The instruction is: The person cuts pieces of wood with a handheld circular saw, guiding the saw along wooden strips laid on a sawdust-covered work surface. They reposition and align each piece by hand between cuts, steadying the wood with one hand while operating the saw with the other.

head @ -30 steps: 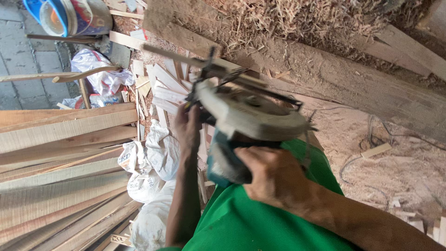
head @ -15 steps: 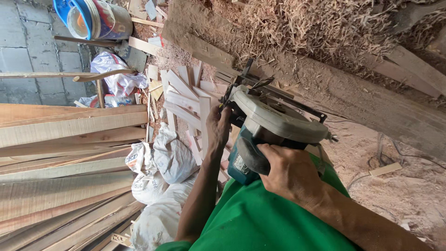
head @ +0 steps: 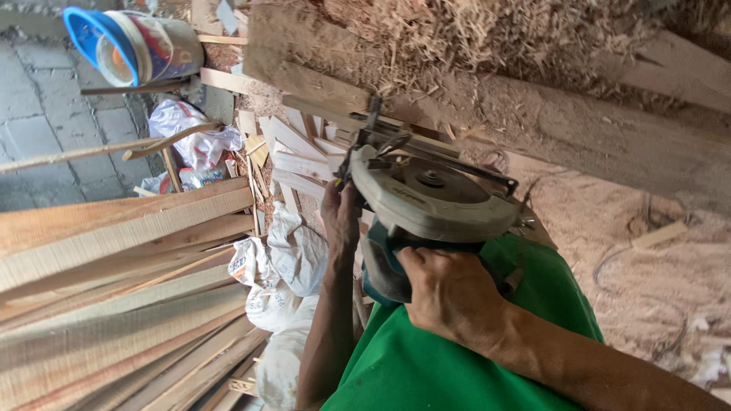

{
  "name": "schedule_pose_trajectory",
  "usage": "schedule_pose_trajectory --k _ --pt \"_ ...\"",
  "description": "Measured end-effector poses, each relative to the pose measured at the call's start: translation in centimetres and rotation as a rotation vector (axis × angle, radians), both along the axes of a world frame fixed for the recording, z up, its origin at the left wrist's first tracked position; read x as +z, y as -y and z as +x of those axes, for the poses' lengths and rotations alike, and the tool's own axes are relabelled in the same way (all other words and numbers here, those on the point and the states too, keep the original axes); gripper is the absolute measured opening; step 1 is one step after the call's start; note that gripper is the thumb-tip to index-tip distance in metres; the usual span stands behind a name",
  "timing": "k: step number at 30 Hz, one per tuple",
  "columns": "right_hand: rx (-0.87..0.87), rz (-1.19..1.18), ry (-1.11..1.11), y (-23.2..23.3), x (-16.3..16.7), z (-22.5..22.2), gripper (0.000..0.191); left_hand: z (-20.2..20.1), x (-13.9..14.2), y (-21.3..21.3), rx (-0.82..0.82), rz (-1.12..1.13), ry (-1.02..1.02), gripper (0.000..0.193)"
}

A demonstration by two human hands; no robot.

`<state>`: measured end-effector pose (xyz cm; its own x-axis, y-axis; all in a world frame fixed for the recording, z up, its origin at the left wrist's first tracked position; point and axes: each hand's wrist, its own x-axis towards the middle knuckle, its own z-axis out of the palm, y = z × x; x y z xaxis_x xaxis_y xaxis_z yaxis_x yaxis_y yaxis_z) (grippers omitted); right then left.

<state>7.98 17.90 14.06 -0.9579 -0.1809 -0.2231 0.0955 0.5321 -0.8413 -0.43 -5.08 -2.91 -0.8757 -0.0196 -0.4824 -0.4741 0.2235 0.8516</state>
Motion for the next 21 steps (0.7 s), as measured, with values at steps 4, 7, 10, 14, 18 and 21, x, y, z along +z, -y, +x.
schedule_pose_trajectory --k 4,7,10,14,18,21 --pt "0.006 -0.012 0.045 1.3 0.1 -0.3 0.018 -0.4 -0.5 2.5 -0.044 -0.08 -0.009 0.024" --pt "0.004 0.002 0.038 2.5 2.0 -1.0 0.013 -1.4 0.7 4.5 -0.053 -0.026 -0.056 0.025" --pt "0.02 0.023 0.04 5.0 4.3 -1.2 0.012 -2.1 2.7 6.4 -0.086 -0.006 -0.123 0.026" --pt "0.021 -0.044 0.034 2.9 0.5 -1.5 0.015 -2.1 1.4 4.9 -0.093 -0.066 -0.073 0.028" --pt "0.033 -0.042 0.03 3.1 -0.6 -1.5 0.014 -2.4 1.0 4.4 -0.077 -0.073 -0.061 0.028" --pt "0.033 -0.051 0.029 3.5 -0.2 -1.8 0.015 -2.8 1.2 4.9 -0.101 -0.145 -0.07 0.029"
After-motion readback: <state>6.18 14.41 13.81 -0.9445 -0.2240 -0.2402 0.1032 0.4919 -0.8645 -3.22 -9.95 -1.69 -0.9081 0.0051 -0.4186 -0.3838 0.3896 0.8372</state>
